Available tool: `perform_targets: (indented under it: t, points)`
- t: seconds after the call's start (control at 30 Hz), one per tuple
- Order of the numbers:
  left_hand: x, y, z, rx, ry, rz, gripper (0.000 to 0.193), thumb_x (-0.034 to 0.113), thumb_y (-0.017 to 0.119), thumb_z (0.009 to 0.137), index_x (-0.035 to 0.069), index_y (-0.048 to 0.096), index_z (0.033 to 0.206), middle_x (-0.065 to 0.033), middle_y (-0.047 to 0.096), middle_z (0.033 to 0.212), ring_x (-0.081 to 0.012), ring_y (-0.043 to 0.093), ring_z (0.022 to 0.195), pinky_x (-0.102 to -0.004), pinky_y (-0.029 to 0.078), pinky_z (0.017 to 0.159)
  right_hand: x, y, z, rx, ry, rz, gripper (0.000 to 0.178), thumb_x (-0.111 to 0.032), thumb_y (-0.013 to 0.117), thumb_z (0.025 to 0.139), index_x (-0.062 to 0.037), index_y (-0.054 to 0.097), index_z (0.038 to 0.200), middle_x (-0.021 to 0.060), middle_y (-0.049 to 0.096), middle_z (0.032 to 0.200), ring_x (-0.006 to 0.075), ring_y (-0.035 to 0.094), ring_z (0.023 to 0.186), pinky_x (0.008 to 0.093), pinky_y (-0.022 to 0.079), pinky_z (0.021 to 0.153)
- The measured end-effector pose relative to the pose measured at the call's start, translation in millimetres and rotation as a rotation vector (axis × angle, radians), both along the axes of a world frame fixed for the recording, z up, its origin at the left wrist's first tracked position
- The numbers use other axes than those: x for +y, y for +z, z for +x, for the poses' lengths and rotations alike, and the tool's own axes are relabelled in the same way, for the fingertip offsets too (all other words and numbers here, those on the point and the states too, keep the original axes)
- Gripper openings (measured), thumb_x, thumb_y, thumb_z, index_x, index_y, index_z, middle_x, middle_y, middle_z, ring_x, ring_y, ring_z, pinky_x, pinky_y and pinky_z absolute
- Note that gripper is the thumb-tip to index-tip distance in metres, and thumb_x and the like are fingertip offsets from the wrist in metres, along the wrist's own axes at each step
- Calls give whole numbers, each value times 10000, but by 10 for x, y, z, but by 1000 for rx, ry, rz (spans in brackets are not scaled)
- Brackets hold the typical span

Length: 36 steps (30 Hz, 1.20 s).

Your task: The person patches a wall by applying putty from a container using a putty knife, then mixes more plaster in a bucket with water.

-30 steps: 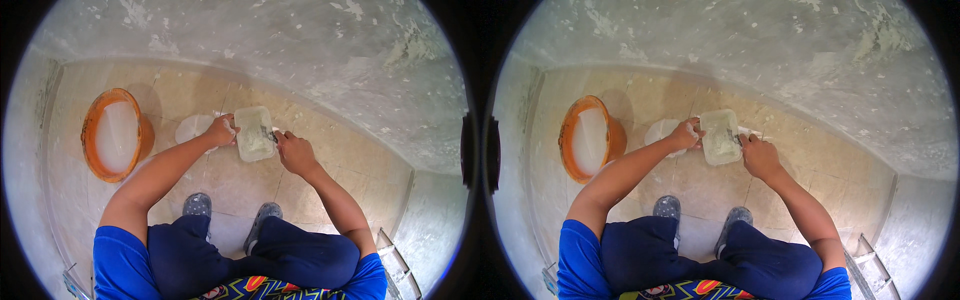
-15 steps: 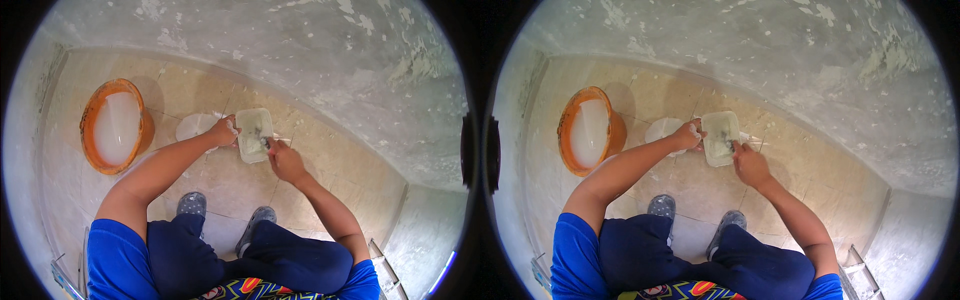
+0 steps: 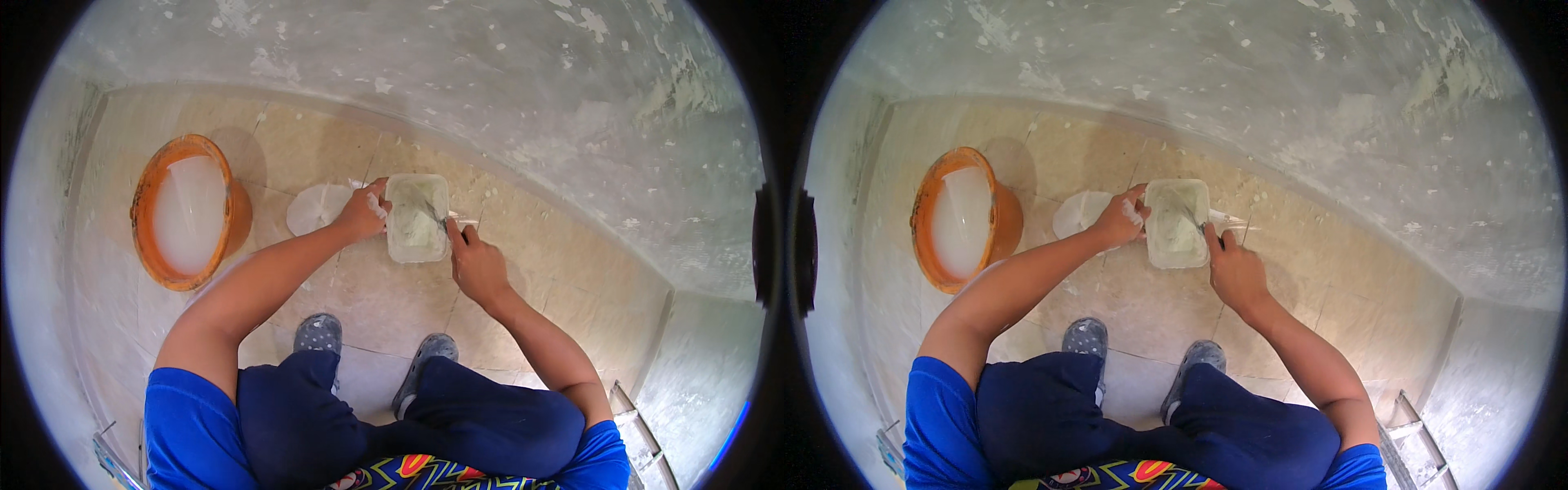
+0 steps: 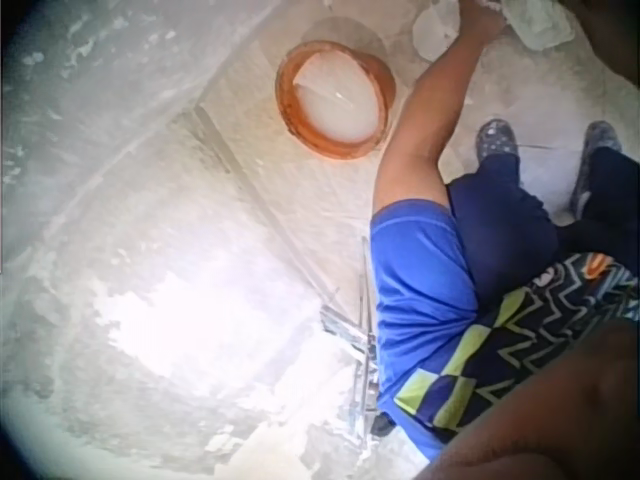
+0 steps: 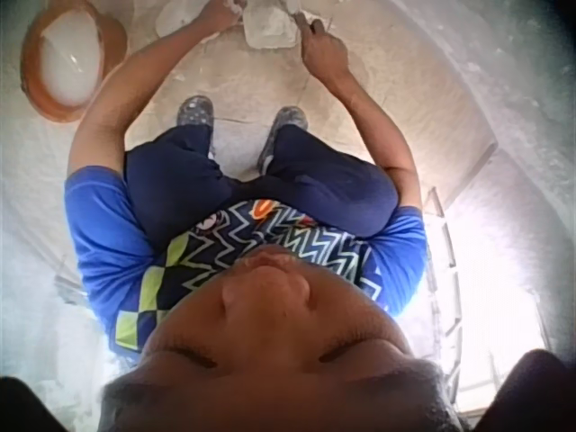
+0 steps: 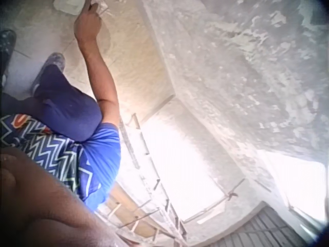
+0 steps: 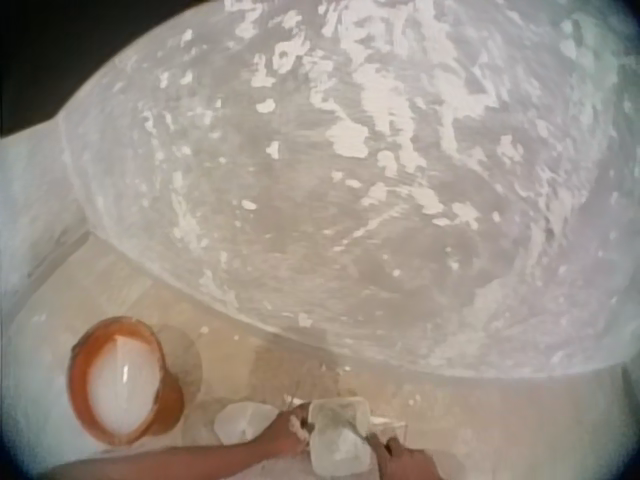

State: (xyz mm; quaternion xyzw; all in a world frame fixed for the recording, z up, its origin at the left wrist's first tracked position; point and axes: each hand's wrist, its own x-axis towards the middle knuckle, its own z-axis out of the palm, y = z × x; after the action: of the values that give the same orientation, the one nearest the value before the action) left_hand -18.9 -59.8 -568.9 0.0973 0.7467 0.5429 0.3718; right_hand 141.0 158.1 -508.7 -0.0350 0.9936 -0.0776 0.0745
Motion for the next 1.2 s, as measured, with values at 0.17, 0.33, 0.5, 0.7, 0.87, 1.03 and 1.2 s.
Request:
perform_targets:
  t: [0.17, 0.33, 0.5, 0.7, 0.87, 1.03, 1.2]
  points:
    - [-66, -134, 58, 186, 48, -10, 502, 25, 545, 1007, 40, 490, 1505, -198, 731, 915, -267, 734, 719, -392, 618, 647, -204, -36, 278, -101, -17, -94, 606, -97, 617, 935, -35, 480, 1522, 209, 633, 1095, 397, 717, 747, 499, 598, 632]
    - [-3, -47, 95, 414, 8, 81, 508, 24, 567, 1006, 44, 493, 1509, -205, 706, 1005, -304, 708, 866, -412, 557, 843, -41, 32, 138, 95, -67, -84, 587, -68, 621, 952, -41, 485, 1522, 187, 622, 1096, 377, 690, 709, 478, 582, 608]
    - [4, -25, 38, 524, 10, 110, 541, 3, 587, 993, 55, 489, 1522, -190, 694, 1032, -316, 669, 897, -415, 539, 874, 94, -115, 198, 103, -65, 19, 676, -39, 639, 907, -65, 461, 1559, 182, 623, 1115, 372, 692, 705, 474, 586, 615]
    - [58, 48, 103, 243, 125, 17, 546, -15, 599, 984, 61, 507, 1517, -185, 686, 1063, -288, 657, 970, -404, 531, 895, -72, -254, 411, -99, -56, -160, 709, -35, 600, 903, -64, 415, 1587, 214, 625, 1109, 397, 697, 718, 498, 589, 636]
    - [-23, -220, 61, 498, 82, 73, 544, -15, 591, 989, 57, 507, 1522, -183, 678, 1085, -308, 651, 1024, -425, 515, 944, 43, -59, 11, 123, -133, -242, 668, -12, 600, 912, -105, 476, 1561, 180, 620, 1111, 378, 702, 836, 493, 586, 720]
    - [-3, -179, 54, 535, 47, 68, 559, -8, 596, 995, 56, 487, 1539, -209, 647, 1187, -363, 620, 1106, -430, 489, 1003, 195, -185, -68, 255, -30, -86, 715, 40, 614, 859, -190, 542, 1533, 132, 590, 1119, 315, 638, 1015, 444, 566, 840]
    - [9, -89, 26, 609, -46, 78, 589, -22, 594, 987, 73, 468, 1554, -220, 622, 1226, -391, 611, 1119, -441, 486, 1010, 257, -123, -146, 316, -41, 21, 756, 67, 617, 824, -232, 578, 1518, 98, 576, 1100, 297, 601, 1019, 430, 557, 839]
